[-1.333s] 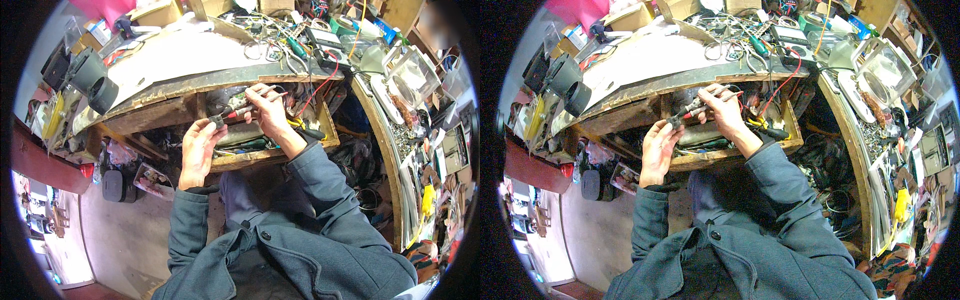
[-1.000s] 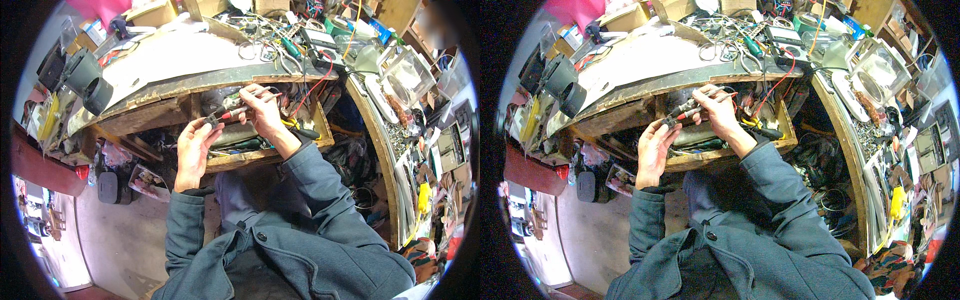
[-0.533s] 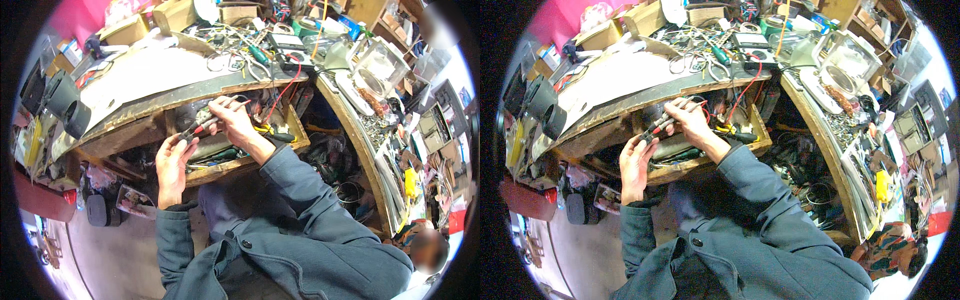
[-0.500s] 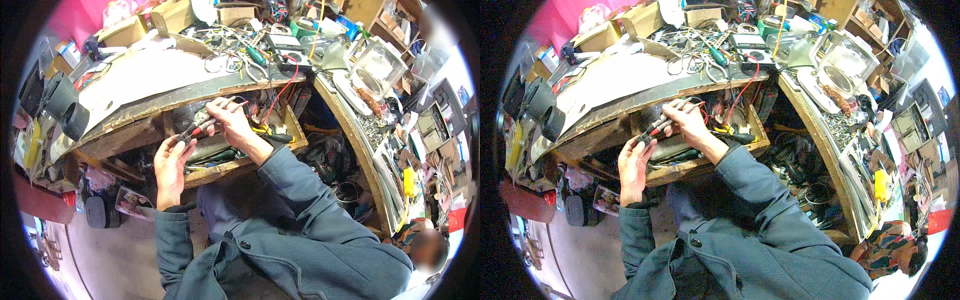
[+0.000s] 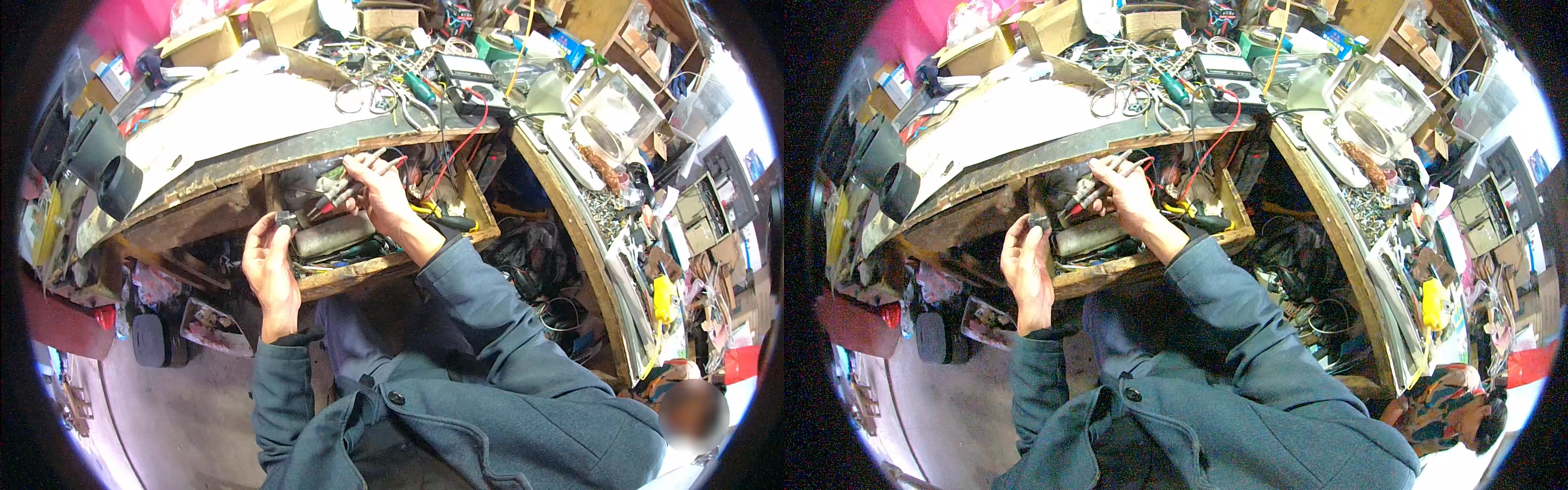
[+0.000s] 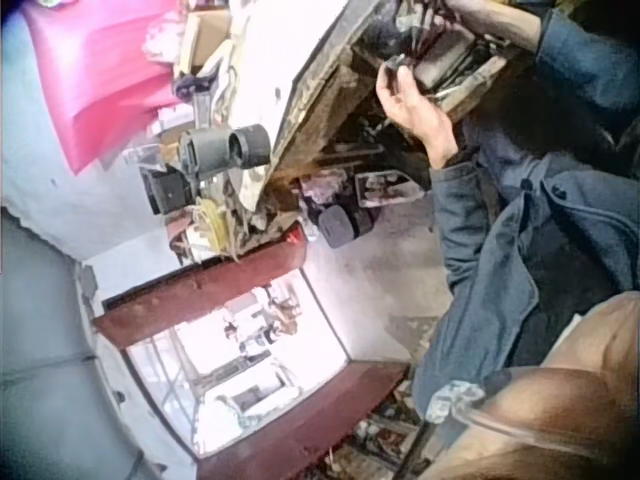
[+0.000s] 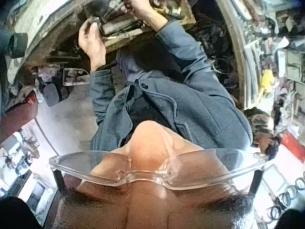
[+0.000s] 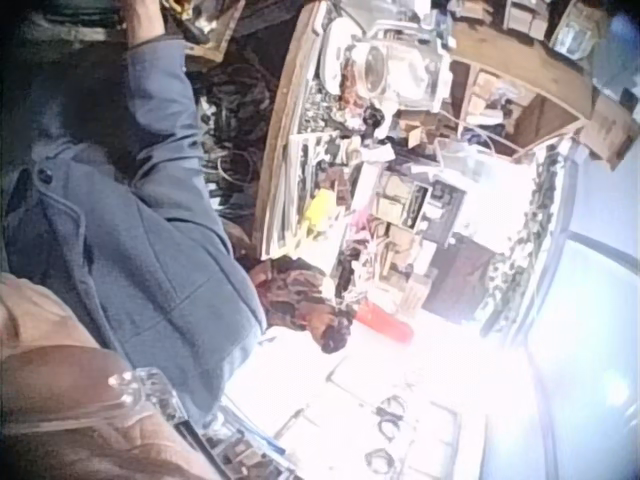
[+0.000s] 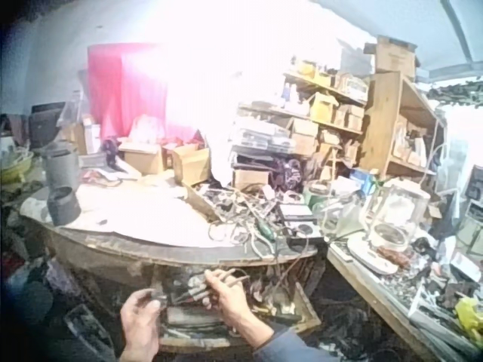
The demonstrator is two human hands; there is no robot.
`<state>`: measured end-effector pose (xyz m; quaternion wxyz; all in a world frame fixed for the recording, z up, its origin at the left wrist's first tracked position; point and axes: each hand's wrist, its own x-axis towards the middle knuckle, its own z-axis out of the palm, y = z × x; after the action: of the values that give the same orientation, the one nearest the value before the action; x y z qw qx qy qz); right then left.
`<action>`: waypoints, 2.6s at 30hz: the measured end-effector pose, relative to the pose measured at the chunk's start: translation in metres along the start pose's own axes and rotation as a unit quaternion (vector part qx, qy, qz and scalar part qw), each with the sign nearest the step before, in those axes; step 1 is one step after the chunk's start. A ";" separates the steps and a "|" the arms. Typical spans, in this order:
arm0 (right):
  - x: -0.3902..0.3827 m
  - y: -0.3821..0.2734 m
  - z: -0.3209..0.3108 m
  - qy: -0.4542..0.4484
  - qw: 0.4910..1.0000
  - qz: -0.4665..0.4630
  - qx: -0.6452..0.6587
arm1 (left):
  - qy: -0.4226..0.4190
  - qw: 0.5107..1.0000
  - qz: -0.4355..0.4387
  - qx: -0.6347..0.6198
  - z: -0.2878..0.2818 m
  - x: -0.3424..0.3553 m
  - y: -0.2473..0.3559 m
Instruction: The person works at a cluttered workbench, handling small electronic components and wires. They use a screwdriver to adjust a small black box, then wipe it with a cloth. The person continues to manipulate the component and wires throughout the clip.
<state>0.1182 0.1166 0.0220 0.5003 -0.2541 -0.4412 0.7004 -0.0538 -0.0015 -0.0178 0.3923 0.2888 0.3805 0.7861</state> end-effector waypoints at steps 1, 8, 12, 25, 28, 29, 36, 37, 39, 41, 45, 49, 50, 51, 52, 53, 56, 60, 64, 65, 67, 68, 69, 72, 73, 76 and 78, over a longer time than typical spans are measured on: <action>0.004 0.006 -0.003 0.014 0.999 -0.016 -0.025 | 0.016 1.000 0.017 0.015 0.001 -0.001 0.000; -0.001 0.020 -0.003 -0.039 0.736 -0.060 -0.673 | -0.030 0.993 0.024 0.115 0.006 -0.009 -0.001; -0.004 0.014 -0.006 -0.090 0.675 0.014 -0.732 | -0.030 0.991 0.029 0.126 0.008 -0.010 -0.002; 0.024 0.002 -0.036 -0.002 0.986 0.162 -0.030 | -0.034 0.978 0.082 0.189 0.009 -0.008 0.001; -0.001 -0.012 -0.011 -0.010 0.994 0.078 -0.069 | -0.003 0.982 0.094 0.162 0.003 -0.011 -0.002; -0.005 -0.025 -0.007 -0.008 0.995 0.044 -0.085 | -0.004 0.982 0.091 0.167 0.006 -0.013 -0.001; 0.062 -0.096 -0.054 0.029 0.975 -0.029 0.218 | -0.031 0.978 0.065 0.195 0.012 -0.015 0.008; 0.074 -0.102 -0.060 0.052 0.966 -0.019 0.254 | -0.031 0.979 0.062 0.192 0.011 -0.015 0.007; 0.094 -0.113 -0.074 0.067 0.954 -0.011 0.293 | -0.039 0.979 0.062 0.188 0.012 -0.013 0.006; 0.110 -0.120 -0.092 0.038 0.962 -0.016 0.271 | -0.054 0.978 0.065 0.189 0.013 -0.011 0.002; 0.110 -0.117 -0.073 0.004 0.995 0.099 -0.024 | -0.045 0.977 0.048 0.201 0.009 -0.009 0.005; 0.075 -0.117 -0.055 -0.044 0.986 0.096 -0.132 | -0.046 0.977 0.021 0.206 0.007 -0.006 0.004; 0.063 -0.115 -0.052 -0.086 0.981 0.067 -0.159 | -0.044 0.977 0.016 0.206 0.007 -0.007 0.005; 0.049 -0.119 -0.051 -0.106 0.975 0.066 -0.185 | -0.048 0.975 0.014 0.215 0.008 -0.006 0.005; 0.037 -0.119 -0.051 -0.127 0.967 0.066 -0.211 | -0.049 0.973 0.010 0.223 0.008 -0.005 0.004; 0.027 -0.117 -0.052 -0.138 0.958 0.075 -0.239 | -0.046 0.975 0.008 0.218 0.008 -0.006 0.003; 0.008 -0.104 -0.055 -0.158 0.938 0.078 -0.297 | -0.043 0.978 0.012 0.205 0.014 -0.005 0.002; 0.012 -0.072 -0.060 -0.128 0.942 0.077 -0.300 | -0.063 0.975 0.043 0.210 0.009 -0.004 -0.002; 0.016 -0.059 -0.059 -0.145 0.937 0.098 -0.301 | -0.039 0.969 0.071 0.232 0.009 -0.004 -0.005; 0.014 -0.061 -0.056 -0.140 0.940 0.108 -0.293 | -0.028 0.970 0.069 0.233 0.011 -0.005 -0.005; 0.015 -0.059 -0.055 -0.149 0.936 0.097 -0.303 | -0.013 0.971 0.074 0.226 0.012 -0.007 -0.004; 0.015 -0.058 -0.055 -0.154 0.934 0.092 -0.307 | -0.005 0.970 0.078 0.230 0.014 -0.009 -0.003; 0.013 -0.058 -0.055 -0.137 0.941 0.095 -0.294 | -0.003 0.970 0.089 0.227 0.014 -0.010 -0.004; 0.009 -0.054 -0.049 -0.101 0.937 0.105 -0.316 | -0.002 0.968 0.105 0.227 0.012 -0.010 -0.006; 0.008 -0.052 -0.046 -0.099 0.932 0.100 -0.334 | -0.002 0.967 0.108 0.230 0.011 -0.011 -0.006; 0.006 -0.039 -0.046 -0.115 0.889 0.055 -0.440 | 0.005 0.962 0.118 0.245 0.013 -0.013 -0.005; 0.010 -0.033 -0.051 -0.264 0.773 -0.044 -0.575 | -0.004 0.961 0.113 0.253 0.012 -0.012 -0.005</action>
<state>0.1709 0.1480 0.0270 0.1548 -0.2795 -0.8869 0.3336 -0.0367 -0.0052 -0.0176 0.2167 0.4228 0.5300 0.7025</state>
